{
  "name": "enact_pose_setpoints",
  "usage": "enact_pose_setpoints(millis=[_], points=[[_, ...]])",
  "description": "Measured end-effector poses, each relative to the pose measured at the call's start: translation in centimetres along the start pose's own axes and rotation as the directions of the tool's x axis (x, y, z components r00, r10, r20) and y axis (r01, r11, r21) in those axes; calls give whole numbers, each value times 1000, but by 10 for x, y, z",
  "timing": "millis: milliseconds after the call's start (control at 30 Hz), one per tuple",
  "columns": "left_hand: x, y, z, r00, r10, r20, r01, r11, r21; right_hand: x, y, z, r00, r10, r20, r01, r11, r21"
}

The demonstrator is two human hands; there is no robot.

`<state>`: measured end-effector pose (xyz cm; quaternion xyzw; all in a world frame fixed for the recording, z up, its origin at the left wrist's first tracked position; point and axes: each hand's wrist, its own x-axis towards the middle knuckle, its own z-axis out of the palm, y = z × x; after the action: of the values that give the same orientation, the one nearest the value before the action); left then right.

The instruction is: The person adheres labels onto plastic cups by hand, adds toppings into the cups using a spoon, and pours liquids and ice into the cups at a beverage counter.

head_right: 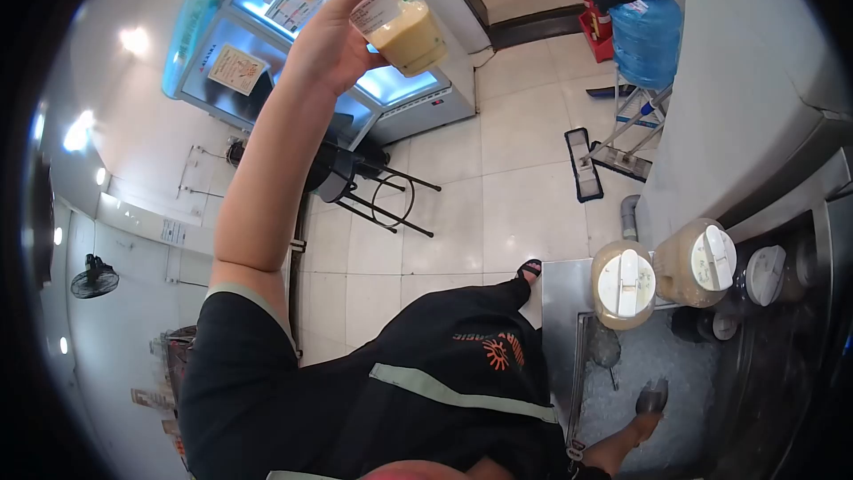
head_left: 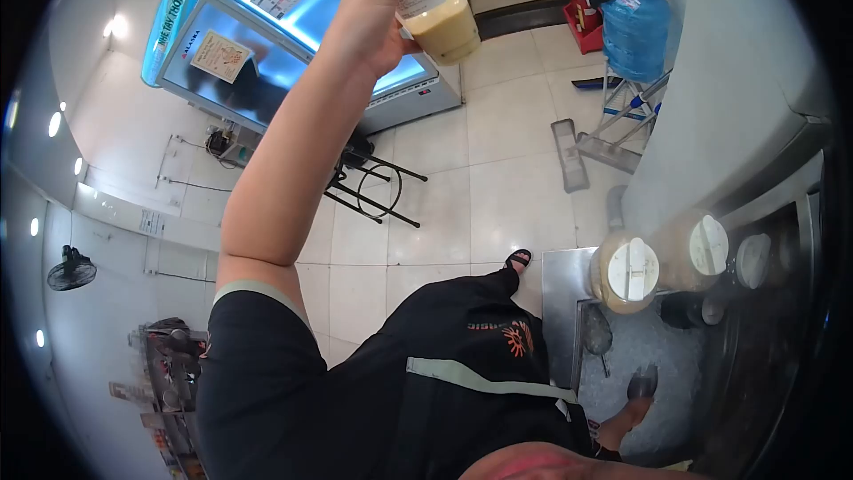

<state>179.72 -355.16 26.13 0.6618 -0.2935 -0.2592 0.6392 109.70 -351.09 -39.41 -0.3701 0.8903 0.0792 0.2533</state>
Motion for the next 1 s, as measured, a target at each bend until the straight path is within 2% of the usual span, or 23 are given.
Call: enact_pose_setpoints(millis=[67, 133, 200, 233, 267, 333, 367, 433, 467, 500, 567, 600, 667, 700, 767, 800, 867, 900, 967, 1000], points=[[5, -1, -5, 1000, -11, 22, 12, 999, -45, 23, -33, 26, 970, -209, 128, 228, 961, -159], [7, 0, -4, 999, -25, -20, 25, 1000, -15, 57, -43, 74, 939, -317, 134, 330, 939, -93], [2, 2, 3, 998, -43, -47, 44, 999, 27, 48, -64, 66, 923, -331, 196, 356, 928, -110], [-6, 4, 10, 998, 13, -68, -6, 995, 105, 45, -72, 60, 907, -349, 237, 384, 915, -122], [-12, 6, 15, 994, 74, -85, -58, 982, 182, 50, -66, 66, 906, -343, 248, 377, 920, -106], [-16, 9, 21, 995, 82, -55, -71, 979, 189, 70, -48, 73, 827, -523, 207, 529, 848, 31], [-15, 10, 22, 996, 84, -38, -76, 980, 183, 83, -39, 87, 829, -519, 210, 522, 852, 45], [-17, 10, 22, 995, 98, 13, -98, 974, 204, 107, -17, 119, 729, -669, 143, 648, 743, 171], [-18, 11, 24, 995, 97, 14, -98, 975, 199, 106, -16, 131, 737, -672, 69, 622, 715, 320], [-19, 13, 27, 995, 99, 14, -100, 976, 193, 106, -19, 145, 741, -668, 69, 615, 716, 329], [-18, 17, 24, 995, 91, 27, -95, 978, 188, 93, -39, 159, 864, -502, 42, 448, 803, 393], [-16, 19, 24, 996, 80, 34, -84, 981, 175, 86, -42, 161, 867, -496, 40, 441, 802, 403], [-15, 24, 26, 994, 102, 47, -109, 978, 177, 71, -43, 164, 825, -551, -126, 562, 775, 290], [-17, 25, 23, 993, 116, 38, -121, 978, 173, 63, -40, 161, 825, -549, -135, 563, 775, 287], [-18, 27, 22, 993, 108, 52, -115, 983, 146, 51, -29, 153, 851, -520, -73, 483, 721, 498], [-17, 30, 21, 992, 109, 68, -118, 984, 131, 42, -29, 145, 851, -517, -98, 493, 719, 490], [-12, 35, 16, 991, 106, 86, -114, 988, 104, 8, -26, 119, 918, -392, 63, 218, 630, 745], [-10, 35, 14, 990, 94, 103, -105, 989, 100, 2, -16, 114, 926, -376, 33, 231, 632, 740], [-6, 37, 13, 987, 90, 137, -95, 995, 32, -16, -4, 102, 903, -421, -83, 356, 627, 693], [-4, 40, 10, 977, 79, 200, -86, 996, 27, -29, 1, 88, 908, -401, -120, 368, 626, 687]])
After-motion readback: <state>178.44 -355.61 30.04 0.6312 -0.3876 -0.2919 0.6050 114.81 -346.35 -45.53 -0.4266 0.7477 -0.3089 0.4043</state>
